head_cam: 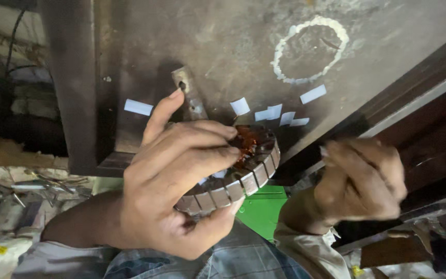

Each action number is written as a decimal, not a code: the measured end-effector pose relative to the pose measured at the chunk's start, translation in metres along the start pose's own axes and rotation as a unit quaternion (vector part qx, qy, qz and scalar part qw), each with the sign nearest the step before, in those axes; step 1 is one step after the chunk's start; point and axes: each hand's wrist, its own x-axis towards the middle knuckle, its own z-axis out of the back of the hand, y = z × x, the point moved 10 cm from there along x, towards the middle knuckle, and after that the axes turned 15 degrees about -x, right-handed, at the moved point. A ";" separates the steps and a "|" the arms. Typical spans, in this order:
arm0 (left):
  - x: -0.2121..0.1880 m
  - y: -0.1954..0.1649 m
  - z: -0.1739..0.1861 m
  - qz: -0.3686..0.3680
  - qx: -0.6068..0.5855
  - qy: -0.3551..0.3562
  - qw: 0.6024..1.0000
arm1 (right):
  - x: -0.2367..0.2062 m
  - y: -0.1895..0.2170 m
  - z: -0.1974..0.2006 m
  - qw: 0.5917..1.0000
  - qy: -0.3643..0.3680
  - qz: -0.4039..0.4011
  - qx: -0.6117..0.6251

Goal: The person inserts small white rectangular pieces into the slots of a circular metal component with copper windings. The person then uses a metal rod to press the pieces into place.

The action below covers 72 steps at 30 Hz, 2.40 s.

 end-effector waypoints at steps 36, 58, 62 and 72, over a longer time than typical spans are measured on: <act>0.001 0.010 0.001 0.012 -0.090 0.062 0.994 | 0.073 0.111 -0.022 0.972 0.195 0.080 0.106; 0.011 0.011 0.008 0.015 -0.056 0.047 0.997 | 0.048 0.062 -0.044 0.923 0.082 -0.196 0.322; 0.011 0.015 0.013 0.008 -0.060 0.055 0.997 | 0.069 0.082 -0.045 0.930 0.097 0.006 0.354; 0.003 0.017 0.012 -0.006 -0.067 0.035 0.997 | 0.042 0.078 -0.029 0.955 0.105 0.026 0.278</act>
